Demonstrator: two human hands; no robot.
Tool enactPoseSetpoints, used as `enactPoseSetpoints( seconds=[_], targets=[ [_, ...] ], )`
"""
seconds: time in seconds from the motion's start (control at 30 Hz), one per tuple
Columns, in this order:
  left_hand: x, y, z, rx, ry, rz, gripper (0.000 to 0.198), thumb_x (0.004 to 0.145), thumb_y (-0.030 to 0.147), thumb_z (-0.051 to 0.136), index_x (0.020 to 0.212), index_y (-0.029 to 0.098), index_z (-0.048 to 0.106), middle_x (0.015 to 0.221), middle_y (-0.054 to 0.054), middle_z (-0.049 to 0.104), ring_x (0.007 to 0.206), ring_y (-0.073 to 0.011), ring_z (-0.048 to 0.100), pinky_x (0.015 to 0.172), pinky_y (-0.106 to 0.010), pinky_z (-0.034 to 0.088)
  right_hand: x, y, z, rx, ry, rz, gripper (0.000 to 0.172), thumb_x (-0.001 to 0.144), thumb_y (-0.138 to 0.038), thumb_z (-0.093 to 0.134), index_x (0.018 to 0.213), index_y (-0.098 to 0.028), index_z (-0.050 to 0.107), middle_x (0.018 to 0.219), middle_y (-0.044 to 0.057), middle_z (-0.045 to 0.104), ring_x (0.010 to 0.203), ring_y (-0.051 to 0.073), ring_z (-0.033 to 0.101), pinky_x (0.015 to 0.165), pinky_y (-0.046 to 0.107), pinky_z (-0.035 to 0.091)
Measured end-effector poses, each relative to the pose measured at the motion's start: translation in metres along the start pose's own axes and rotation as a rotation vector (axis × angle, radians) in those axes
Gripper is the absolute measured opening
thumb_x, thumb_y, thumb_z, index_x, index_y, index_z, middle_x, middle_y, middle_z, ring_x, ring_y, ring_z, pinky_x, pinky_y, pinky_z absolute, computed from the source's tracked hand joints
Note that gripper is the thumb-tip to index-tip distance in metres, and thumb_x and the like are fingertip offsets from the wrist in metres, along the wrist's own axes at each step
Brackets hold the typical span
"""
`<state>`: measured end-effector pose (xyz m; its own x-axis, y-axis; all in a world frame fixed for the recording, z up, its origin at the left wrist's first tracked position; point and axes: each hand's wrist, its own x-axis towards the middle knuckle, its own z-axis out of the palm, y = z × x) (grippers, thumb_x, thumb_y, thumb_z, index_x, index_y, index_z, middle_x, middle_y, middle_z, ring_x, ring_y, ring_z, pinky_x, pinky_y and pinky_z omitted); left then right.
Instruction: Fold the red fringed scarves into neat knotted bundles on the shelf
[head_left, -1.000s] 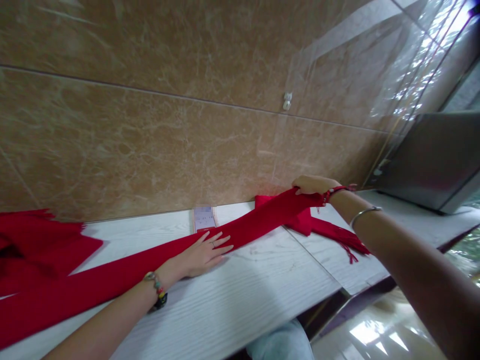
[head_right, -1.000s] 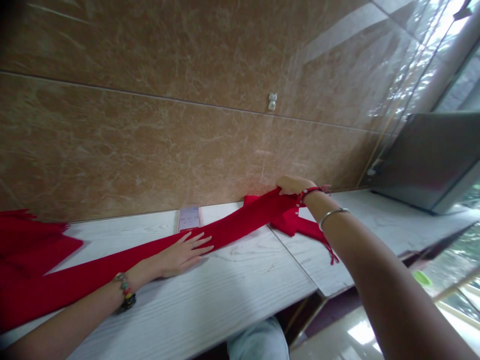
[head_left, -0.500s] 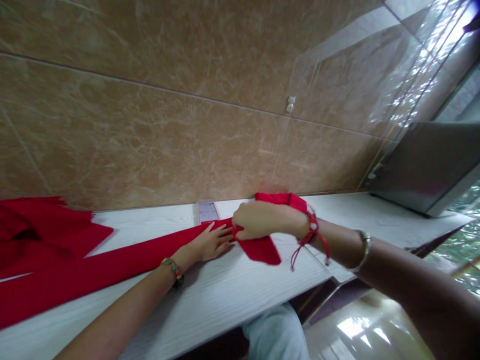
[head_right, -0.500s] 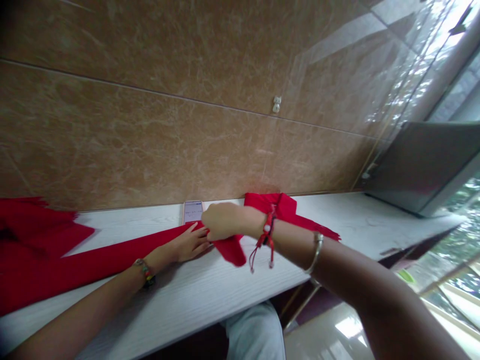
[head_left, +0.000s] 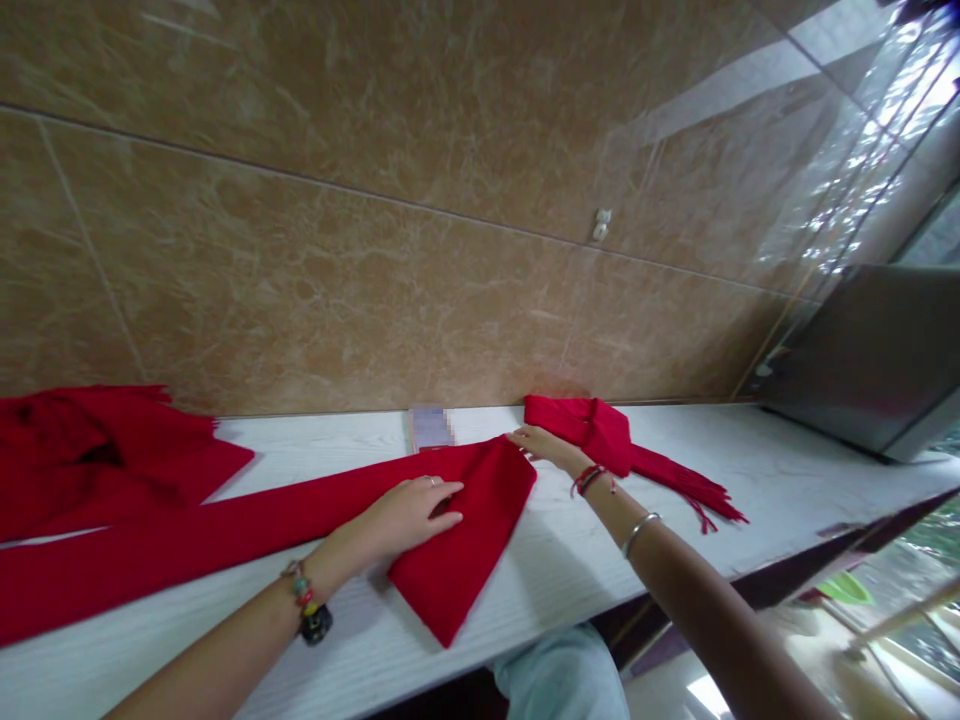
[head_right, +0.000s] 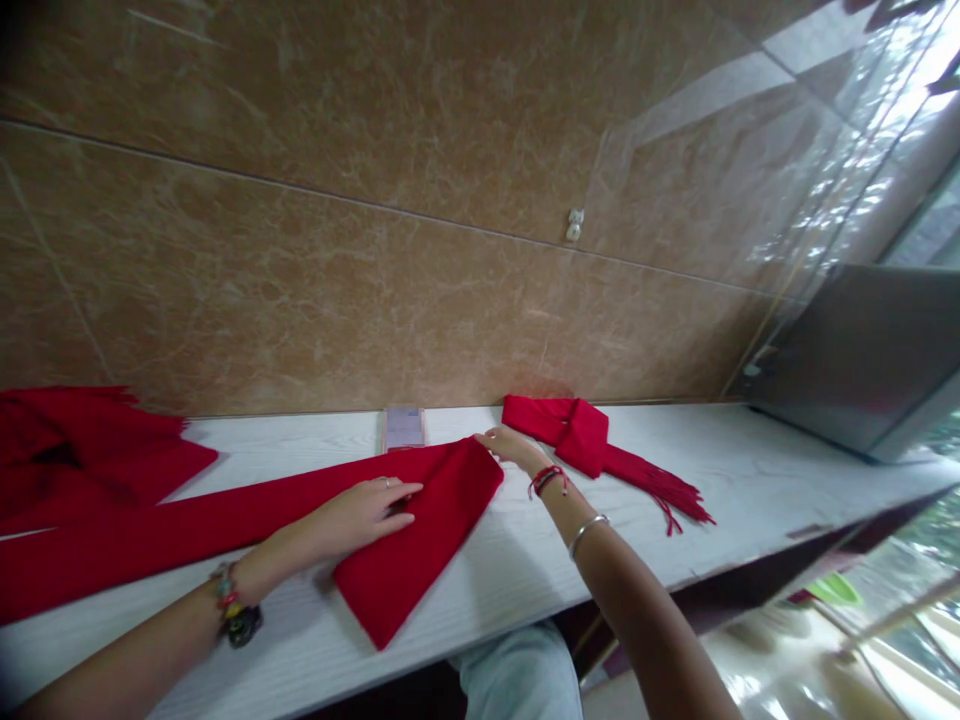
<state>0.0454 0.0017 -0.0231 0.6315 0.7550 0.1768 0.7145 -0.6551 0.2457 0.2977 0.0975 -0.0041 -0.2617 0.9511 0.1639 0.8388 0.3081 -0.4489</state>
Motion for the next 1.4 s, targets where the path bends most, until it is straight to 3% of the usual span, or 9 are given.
enactPoseSetpoints(
  seconds=[0.1, 0.23, 0.33, 0.43, 0.6, 0.97, 1.13, 1.23, 1.4],
  targets=[
    [0.004, 0.012, 0.005, 0.032, -0.044, -0.029, 0.047, 0.082, 0.039, 0.046, 0.125, 0.02, 0.045, 0.116, -0.01, 0.055, 0.102, -0.0245, 0.053, 0.089, -0.036, 0.04, 0.008, 0.011, 0.021, 0.118, -0.108, -0.016, 0.028, 0.082, -0.032, 0.046, 0.069, -0.015, 0.064, 0.067, 0.004, 0.068, 0.056, 0.014, 0.059, 0.047, 0.021, 0.044],
    [0.011, 0.014, 0.01, 0.024, -0.028, -0.077, 0.04, 0.084, 0.027, 0.041, 0.123, 0.022, 0.047, 0.115, -0.009, 0.054, 0.104, -0.0225, 0.051, 0.09, -0.034, 0.04, 0.026, 0.02, 0.027, 0.201, -0.084, -0.038, 0.026, 0.086, -0.028, 0.041, 0.084, -0.012, 0.061, 0.08, 0.007, 0.069, 0.065, 0.015, 0.063, 0.055, 0.022, 0.048],
    [0.015, 0.014, 0.016, 0.081, -0.012, -0.045, 0.038, 0.085, 0.029, 0.041, 0.122, 0.025, 0.048, 0.133, -0.009, 0.04, 0.12, -0.0267, 0.037, 0.099, -0.044, 0.029, 0.041, 0.03, 0.026, 0.18, 0.002, -0.046, 0.025, 0.087, -0.026, 0.039, 0.095, -0.012, 0.058, 0.091, 0.01, 0.067, 0.076, 0.016, 0.064, 0.066, 0.026, 0.049],
    [0.013, 0.015, 0.021, 0.092, -0.12, 0.021, 0.043, 0.089, 0.037, 0.033, 0.131, 0.029, 0.034, 0.144, -0.005, 0.021, 0.131, -0.0297, 0.016, 0.102, -0.056, 0.014, 0.05, 0.036, 0.036, 0.1, 0.091, -0.054, 0.024, 0.081, -0.019, 0.049, 0.102, -0.01, 0.056, 0.102, 0.014, 0.063, 0.092, 0.021, 0.06, 0.08, 0.032, 0.045],
    [0.009, 0.015, 0.019, 0.036, -0.241, 0.066, 0.058, 0.087, 0.052, 0.029, 0.138, 0.027, 0.016, 0.146, -0.007, 0.012, 0.132, -0.0279, 0.007, 0.103, -0.055, 0.009, 0.057, 0.042, 0.056, 0.011, 0.148, -0.112, 0.035, 0.083, -0.018, 0.045, 0.118, -0.009, 0.047, 0.115, 0.017, 0.056, 0.105, 0.02, 0.053, 0.088, 0.031, 0.039],
    [0.013, 0.028, 0.017, 0.032, -0.216, 0.211, 0.055, 0.087, 0.041, 0.038, 0.136, 0.023, 0.024, 0.142, -0.006, 0.027, 0.132, -0.0228, 0.015, 0.107, -0.045, 0.007, 0.058, 0.05, 0.053, -0.135, 0.197, -0.083, 0.036, 0.089, -0.022, 0.034, 0.121, -0.011, 0.045, 0.108, 0.017, 0.059, 0.098, 0.022, 0.056, 0.084, 0.032, 0.041],
    [0.011, 0.029, 0.014, 0.058, -0.191, 0.254, 0.053, 0.086, 0.042, 0.039, 0.134, 0.021, 0.03, 0.141, -0.008, 0.027, 0.131, -0.0242, 0.017, 0.107, -0.046, 0.005, 0.038, 0.03, 0.049, -0.233, 0.269, -0.194, 0.046, 0.088, -0.03, 0.034, 0.13, -0.011, 0.036, 0.128, 0.018, 0.044, 0.119, 0.026, 0.039, 0.094, 0.04, 0.034],
    [0.009, 0.029, 0.011, 0.019, -0.226, 0.286, 0.054, 0.087, 0.045, 0.036, 0.134, 0.021, 0.03, 0.14, -0.008, 0.029, 0.131, -0.0218, 0.02, 0.108, -0.042, 0.011, 0.026, 0.024, 0.061, -0.308, 0.192, -0.275, 0.053, 0.088, -0.038, 0.031, 0.133, -0.01, 0.031, 0.136, 0.018, 0.034, 0.126, 0.029, 0.028, 0.096, 0.049, 0.03],
    [0.004, 0.027, 0.01, 0.0, -0.238, 0.322, 0.048, 0.087, 0.046, 0.034, 0.132, 0.028, 0.033, 0.141, -0.002, 0.028, 0.131, -0.0233, 0.017, 0.107, -0.046, 0.007, 0.021, 0.028, 0.077, -0.369, 0.136, -0.316, 0.05, 0.089, -0.038, 0.03, 0.127, -0.006, 0.039, 0.133, 0.022, 0.037, 0.126, 0.029, 0.03, 0.098, 0.048, 0.028]
  ],
)
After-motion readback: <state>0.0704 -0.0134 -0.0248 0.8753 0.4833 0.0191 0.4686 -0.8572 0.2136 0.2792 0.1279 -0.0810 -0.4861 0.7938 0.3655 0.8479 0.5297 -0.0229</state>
